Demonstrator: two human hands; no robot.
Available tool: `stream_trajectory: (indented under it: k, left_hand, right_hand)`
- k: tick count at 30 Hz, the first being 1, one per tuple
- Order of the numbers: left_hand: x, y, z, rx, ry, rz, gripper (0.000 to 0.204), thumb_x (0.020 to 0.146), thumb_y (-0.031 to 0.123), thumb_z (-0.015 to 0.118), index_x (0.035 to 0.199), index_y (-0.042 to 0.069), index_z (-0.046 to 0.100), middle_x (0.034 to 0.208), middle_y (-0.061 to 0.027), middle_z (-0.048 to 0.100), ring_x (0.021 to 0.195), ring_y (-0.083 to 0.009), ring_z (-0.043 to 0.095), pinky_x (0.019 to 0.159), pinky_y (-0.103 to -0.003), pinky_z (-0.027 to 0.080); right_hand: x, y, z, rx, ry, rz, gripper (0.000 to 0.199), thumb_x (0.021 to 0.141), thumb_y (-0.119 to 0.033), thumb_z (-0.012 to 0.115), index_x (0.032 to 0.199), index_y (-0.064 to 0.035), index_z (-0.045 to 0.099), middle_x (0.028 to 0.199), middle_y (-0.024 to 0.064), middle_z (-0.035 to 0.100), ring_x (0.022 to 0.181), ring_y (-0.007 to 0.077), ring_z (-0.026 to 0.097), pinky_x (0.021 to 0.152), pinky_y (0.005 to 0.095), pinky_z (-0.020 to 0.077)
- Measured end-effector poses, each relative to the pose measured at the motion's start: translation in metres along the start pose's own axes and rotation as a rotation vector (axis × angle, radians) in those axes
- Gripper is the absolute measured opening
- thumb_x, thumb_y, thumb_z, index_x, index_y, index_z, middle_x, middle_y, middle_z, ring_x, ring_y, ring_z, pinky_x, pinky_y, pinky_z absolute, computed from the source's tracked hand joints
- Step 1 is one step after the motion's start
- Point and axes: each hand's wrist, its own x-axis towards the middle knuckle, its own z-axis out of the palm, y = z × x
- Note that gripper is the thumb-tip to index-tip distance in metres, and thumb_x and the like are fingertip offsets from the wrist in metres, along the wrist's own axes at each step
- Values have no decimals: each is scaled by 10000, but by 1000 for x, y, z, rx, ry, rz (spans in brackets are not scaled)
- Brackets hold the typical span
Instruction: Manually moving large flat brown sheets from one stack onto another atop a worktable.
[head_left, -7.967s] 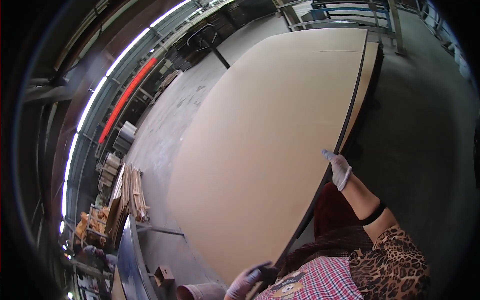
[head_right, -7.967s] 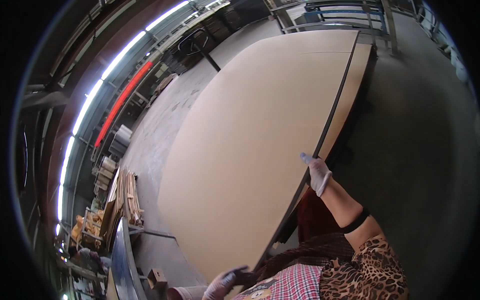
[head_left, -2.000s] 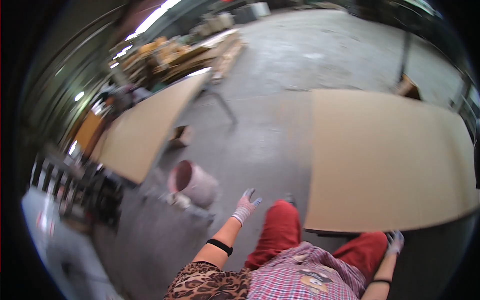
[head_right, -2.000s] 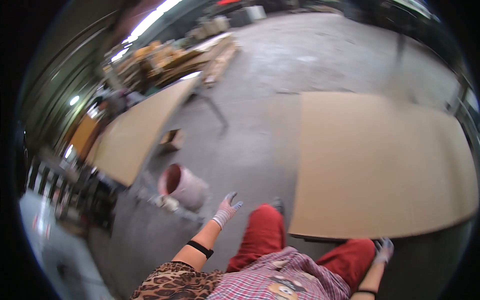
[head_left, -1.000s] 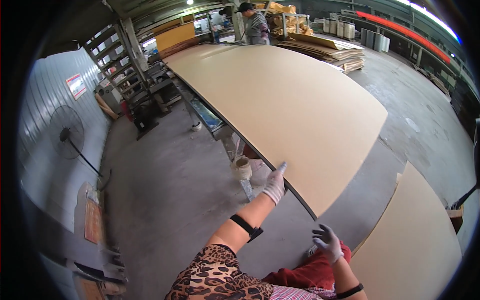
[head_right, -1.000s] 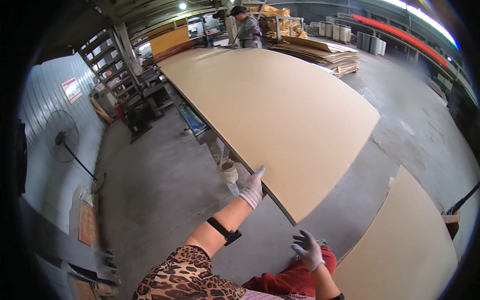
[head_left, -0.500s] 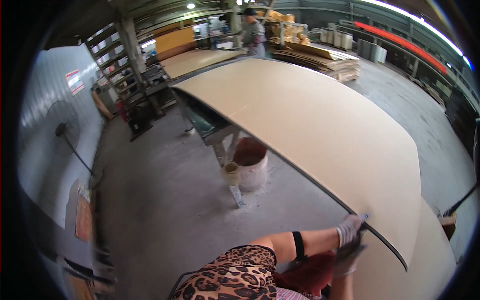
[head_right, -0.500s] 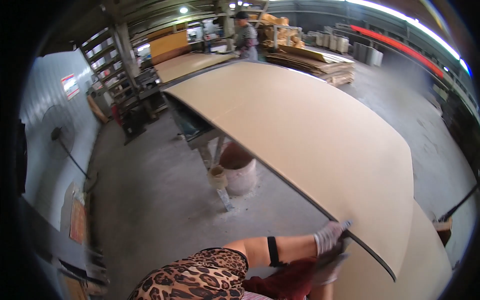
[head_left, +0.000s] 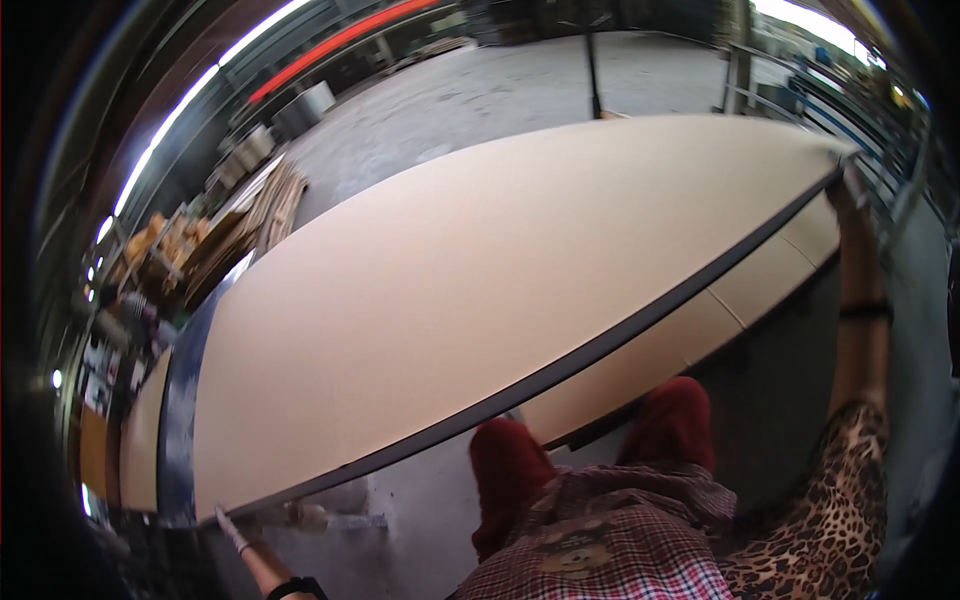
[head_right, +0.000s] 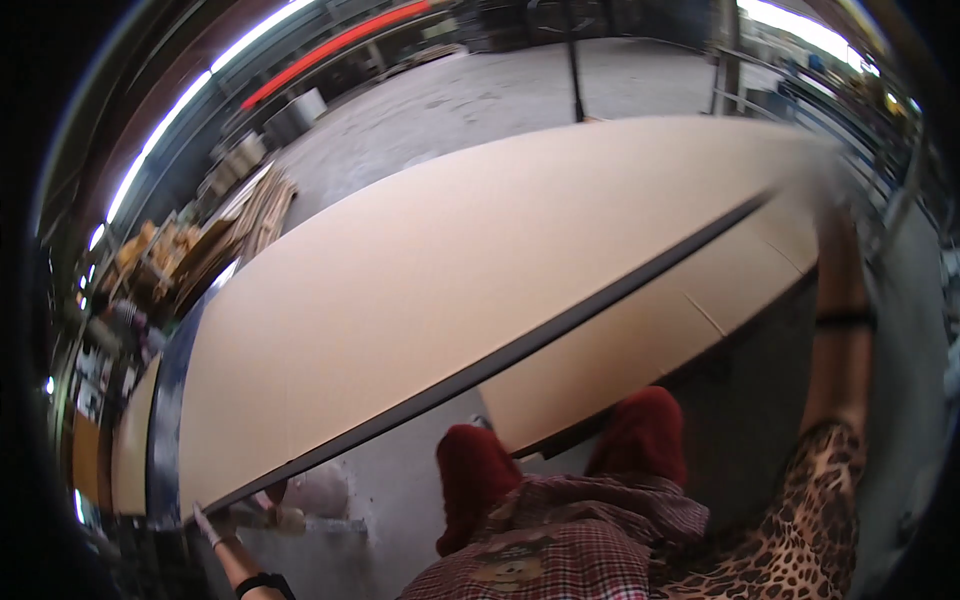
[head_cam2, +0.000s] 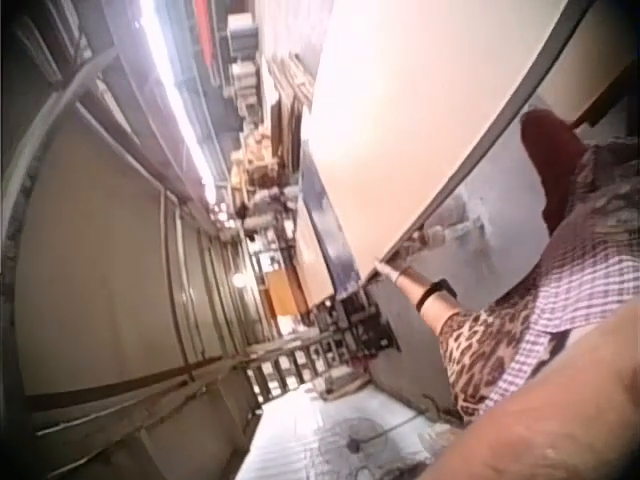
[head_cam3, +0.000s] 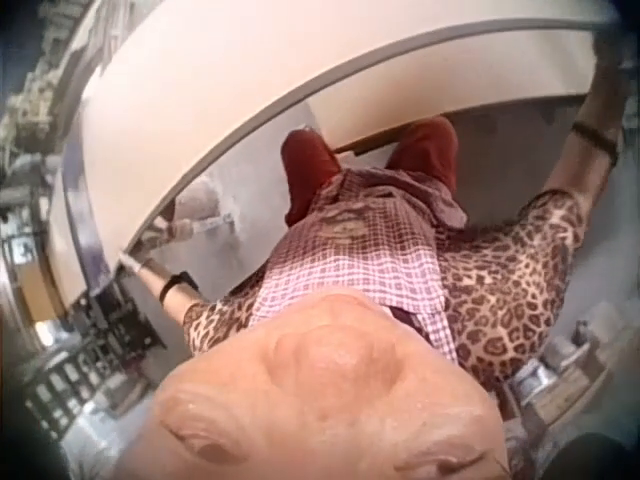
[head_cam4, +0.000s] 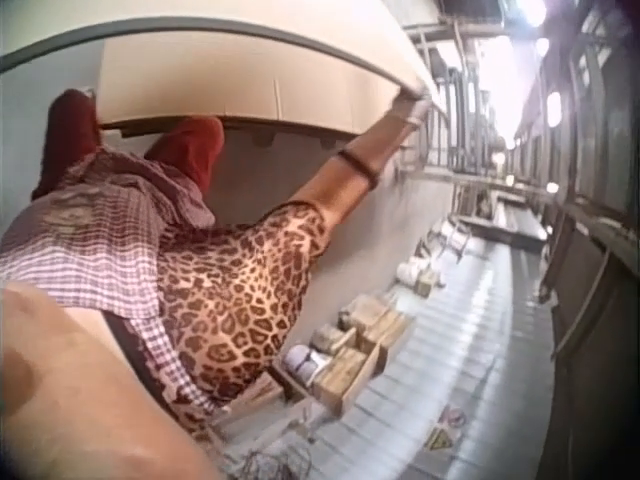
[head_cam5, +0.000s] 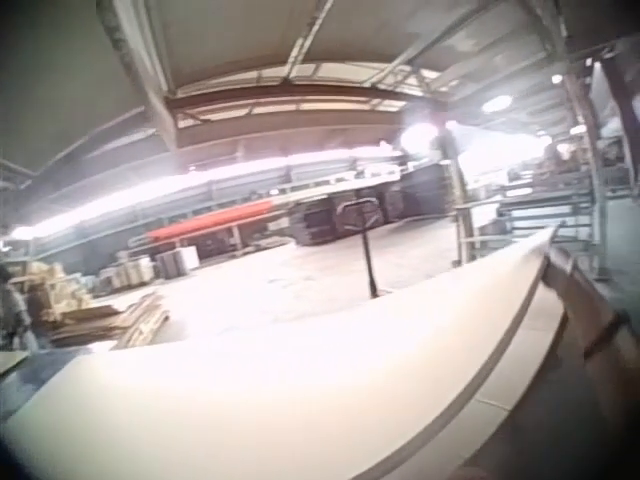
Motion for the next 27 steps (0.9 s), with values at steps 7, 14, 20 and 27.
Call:
stream_trajectory:
  k: [7,14,20,27]
  left_hand:
    - [-54,-145,107,-202,-893,-337,359,860,281,443,1002,-28,557,930,-137,587,868,-243,544,872,-307,386]
    - [-398,-201,316,618,-926,-1213,404,846,276,522,1117,-22,491,987,-129,571,908,-198,553,845,-322,439]
    - [-177,-364,276,956,-827,-226,409,812,184,575,1160,0,464,1123,-155,507,1019,-255,499,907,-367,380]
    - [-91,-429,251,606,-279,-809,436,812,280,582,1184,94,450,1158,-141,492,1032,-285,492,856,-427,398]
  right_hand:
    - [-16,-41,-111,124,83,-53,299,840,-247,532,1043,-28,522,957,71,583,915,183,538,872,309,401]
    - [-243,144,42,148,396,484,387,731,-188,625,1068,-32,517,993,102,577,885,227,552,816,335,444]
    - [-260,258,-35,-112,551,570,320,788,-210,604,1025,-16,509,989,124,565,892,248,523,792,373,409]
    - [-257,348,-108,-220,721,824,293,793,-206,601,1031,-61,509,1024,152,554,906,288,515,785,403,399]
